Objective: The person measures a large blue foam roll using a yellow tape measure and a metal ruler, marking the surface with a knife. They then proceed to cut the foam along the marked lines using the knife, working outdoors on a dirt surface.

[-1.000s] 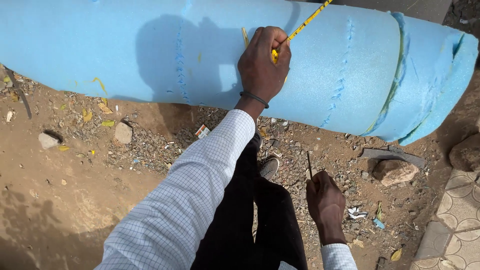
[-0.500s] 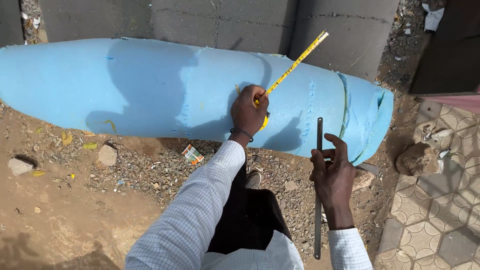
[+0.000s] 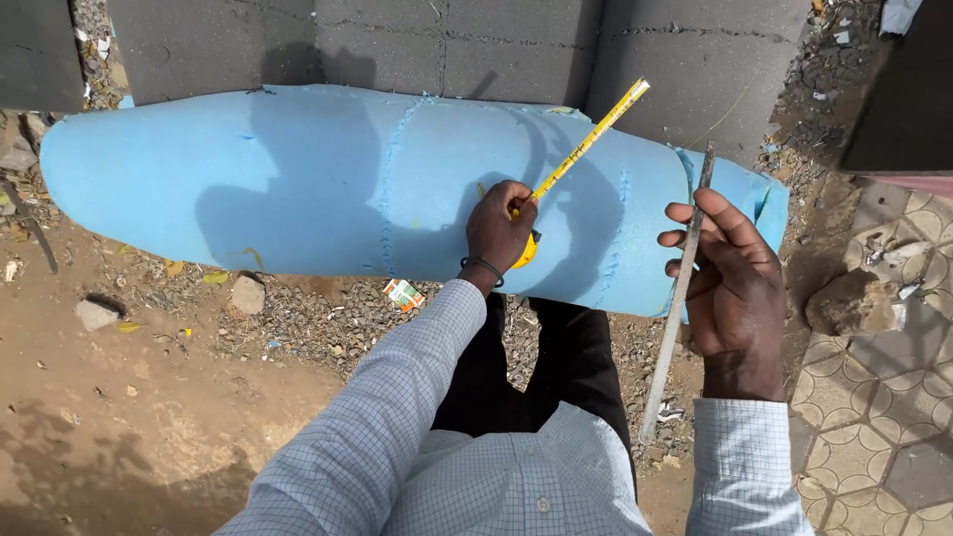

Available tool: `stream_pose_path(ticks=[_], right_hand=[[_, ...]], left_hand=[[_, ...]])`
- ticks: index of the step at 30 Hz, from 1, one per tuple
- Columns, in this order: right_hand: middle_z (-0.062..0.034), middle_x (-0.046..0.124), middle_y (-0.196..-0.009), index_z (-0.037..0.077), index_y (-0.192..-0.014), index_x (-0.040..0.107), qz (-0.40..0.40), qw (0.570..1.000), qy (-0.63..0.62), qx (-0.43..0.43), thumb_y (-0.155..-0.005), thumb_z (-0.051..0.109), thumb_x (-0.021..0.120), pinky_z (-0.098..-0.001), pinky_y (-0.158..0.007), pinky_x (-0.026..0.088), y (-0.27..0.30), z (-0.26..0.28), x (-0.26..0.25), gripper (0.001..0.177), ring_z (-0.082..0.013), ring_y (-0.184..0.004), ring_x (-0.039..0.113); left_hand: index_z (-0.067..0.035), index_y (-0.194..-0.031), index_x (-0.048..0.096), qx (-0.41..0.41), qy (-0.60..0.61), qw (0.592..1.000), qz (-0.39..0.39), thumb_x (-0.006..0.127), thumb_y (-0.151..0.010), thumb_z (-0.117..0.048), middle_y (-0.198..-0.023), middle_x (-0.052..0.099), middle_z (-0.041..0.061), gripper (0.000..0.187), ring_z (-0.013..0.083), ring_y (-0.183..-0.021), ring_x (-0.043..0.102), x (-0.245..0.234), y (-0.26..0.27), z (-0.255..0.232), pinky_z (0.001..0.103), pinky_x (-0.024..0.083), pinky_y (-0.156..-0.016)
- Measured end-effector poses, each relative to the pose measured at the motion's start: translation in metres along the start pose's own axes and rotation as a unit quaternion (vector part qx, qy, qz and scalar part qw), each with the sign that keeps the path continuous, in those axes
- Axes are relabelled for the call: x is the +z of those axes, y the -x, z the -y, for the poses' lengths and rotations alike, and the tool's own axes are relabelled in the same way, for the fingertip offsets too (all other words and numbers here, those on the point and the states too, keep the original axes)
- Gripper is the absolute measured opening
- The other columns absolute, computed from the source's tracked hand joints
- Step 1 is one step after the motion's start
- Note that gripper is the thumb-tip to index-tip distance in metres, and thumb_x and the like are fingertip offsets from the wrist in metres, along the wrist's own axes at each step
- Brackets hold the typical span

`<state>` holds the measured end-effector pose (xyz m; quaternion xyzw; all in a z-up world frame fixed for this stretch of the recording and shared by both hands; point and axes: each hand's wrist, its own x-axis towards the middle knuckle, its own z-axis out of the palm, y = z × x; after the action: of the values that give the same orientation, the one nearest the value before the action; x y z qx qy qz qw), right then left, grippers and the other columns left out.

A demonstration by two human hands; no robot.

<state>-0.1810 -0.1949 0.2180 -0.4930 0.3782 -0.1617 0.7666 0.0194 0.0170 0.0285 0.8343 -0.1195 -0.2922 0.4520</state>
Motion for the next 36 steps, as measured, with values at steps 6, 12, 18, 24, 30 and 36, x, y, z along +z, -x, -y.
stream_pose_path(ticks=[6,12,18,24,30,36], right_hand=[[-0.0242,0.082,-0.156,0.001,-0.175,0.065,0.013,0.999,-0.006,-0.031,-0.122,0.007,0.07,-0.033,-0.097,0.079,-0.046,0.004,-0.027,0.054,-0.0335,-0.144,0.086],[-0.0244,0.085,-0.14,-0.003,-0.164,0.068,0.006,0.991,0.11,-0.076,-0.133,0.009,0.066,-0.0371,-0.096,0.073,-0.097,0.015,-0.036,0.034,-0.0328,-0.133,0.087],[-0.0164,0.08,-0.115,-0.002,-0.15,0.07,0.017,0.979,0.187,-0.085,-0.138,0.035,0.067,-0.0411,-0.093,0.074,-0.139,0.024,-0.038,0.039,-0.0283,-0.113,0.086],[-0.0186,0.078,-0.116,-0.001,-0.146,0.068,0.026,0.961,0.248,-0.116,-0.138,0.037,0.068,-0.0437,-0.094,0.074,-0.171,0.012,-0.038,0.04,-0.0315,-0.112,0.086],[-0.0175,0.085,-0.1,0.001,-0.139,0.079,-0.031,0.938,0.332,-0.097,-0.144,0.045,0.053,-0.0423,-0.088,0.074,-0.203,-0.013,-0.031,0.051,-0.0283,-0.098,0.089],[-0.0149,0.087,-0.091,0.01,-0.132,0.088,-0.036,0.913,0.401,-0.069,-0.139,0.032,0.061,-0.0425,-0.083,0.074,-0.251,-0.045,-0.028,0.036,-0.0257,-0.088,0.089]], left_hand=[[-0.018,-0.122,0.084,-0.006,0.0,1.0,-0.031,0.082,-0.116,-0.034,-0.114,0.083,0.009,0.017,0.0367,-0.119,0.084,0.011,-0.006,0.02,0.054,0.066,-0.108],[-0.017,-0.12,0.084,-0.064,-0.006,0.997,-0.05,0.082,-0.115,-0.033,-0.11,0.084,0.009,0.017,0.0349,-0.115,0.084,0.008,0.001,0.002,0.053,0.065,-0.105],[-0.017,-0.12,0.083,-0.11,-0.01,0.992,-0.061,0.082,-0.115,-0.03,-0.109,0.084,0.008,0.014,0.0323,-0.111,0.084,0.009,0.003,-0.018,0.051,0.065,-0.1],[-0.016,-0.118,0.082,-0.144,-0.046,0.986,-0.074,0.079,-0.116,-0.027,-0.108,0.083,0.009,0.012,0.033,-0.11,0.085,0.012,-0.003,-0.052,0.051,0.066,-0.098],[-0.014,-0.118,0.076,-0.129,-0.072,0.986,-0.073,0.075,-0.117,-0.025,-0.106,0.085,0.013,0.011,0.0395,-0.105,0.088,0.029,-0.05,-0.07,0.055,0.068,-0.093],[-0.015,-0.119,0.066,-0.116,-0.135,0.981,-0.071,0.068,-0.12,-0.02,-0.101,0.088,0.015,0.006,0.0427,-0.098,0.09,0.044,-0.085,-0.077,0.059,0.07,-0.088]])
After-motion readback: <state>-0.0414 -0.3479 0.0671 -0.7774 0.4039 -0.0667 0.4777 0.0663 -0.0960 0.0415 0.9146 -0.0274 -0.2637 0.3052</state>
